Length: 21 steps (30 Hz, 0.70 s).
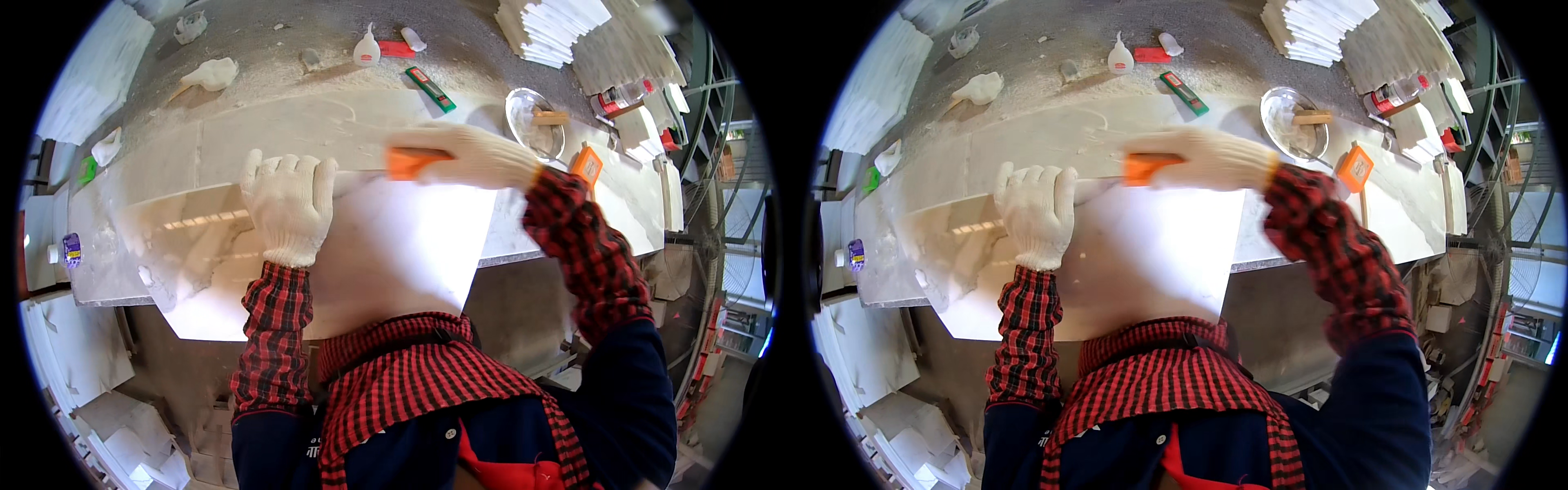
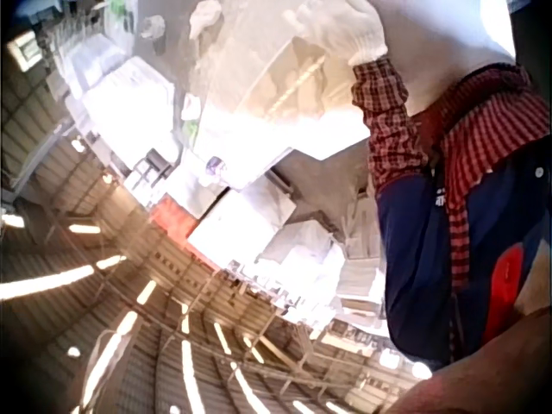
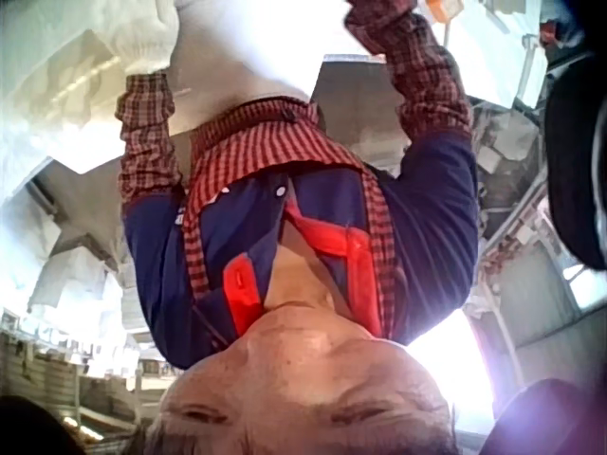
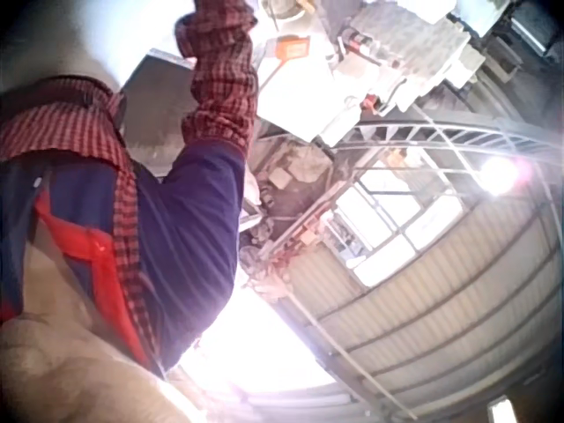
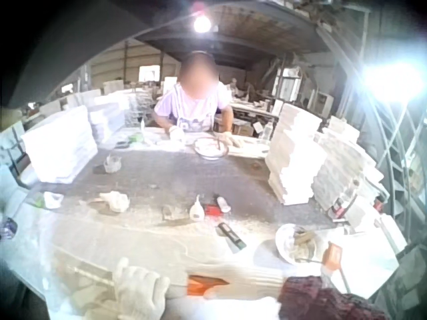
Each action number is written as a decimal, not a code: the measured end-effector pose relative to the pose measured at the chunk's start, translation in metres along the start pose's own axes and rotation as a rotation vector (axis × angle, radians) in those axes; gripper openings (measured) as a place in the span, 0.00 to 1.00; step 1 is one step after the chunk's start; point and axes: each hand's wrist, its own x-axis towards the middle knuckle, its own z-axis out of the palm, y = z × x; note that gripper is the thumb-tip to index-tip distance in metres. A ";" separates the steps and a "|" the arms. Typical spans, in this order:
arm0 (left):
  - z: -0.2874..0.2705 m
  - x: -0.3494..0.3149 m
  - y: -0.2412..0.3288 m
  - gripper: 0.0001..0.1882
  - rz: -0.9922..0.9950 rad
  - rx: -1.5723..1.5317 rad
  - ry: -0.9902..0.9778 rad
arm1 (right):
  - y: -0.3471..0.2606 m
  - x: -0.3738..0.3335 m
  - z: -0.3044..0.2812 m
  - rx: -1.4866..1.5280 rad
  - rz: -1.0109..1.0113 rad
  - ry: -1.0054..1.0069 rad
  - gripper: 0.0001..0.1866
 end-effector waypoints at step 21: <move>0.005 -0.005 0.001 0.13 -0.008 0.025 0.059 | 0.017 -0.030 -0.060 0.013 0.309 0.056 0.27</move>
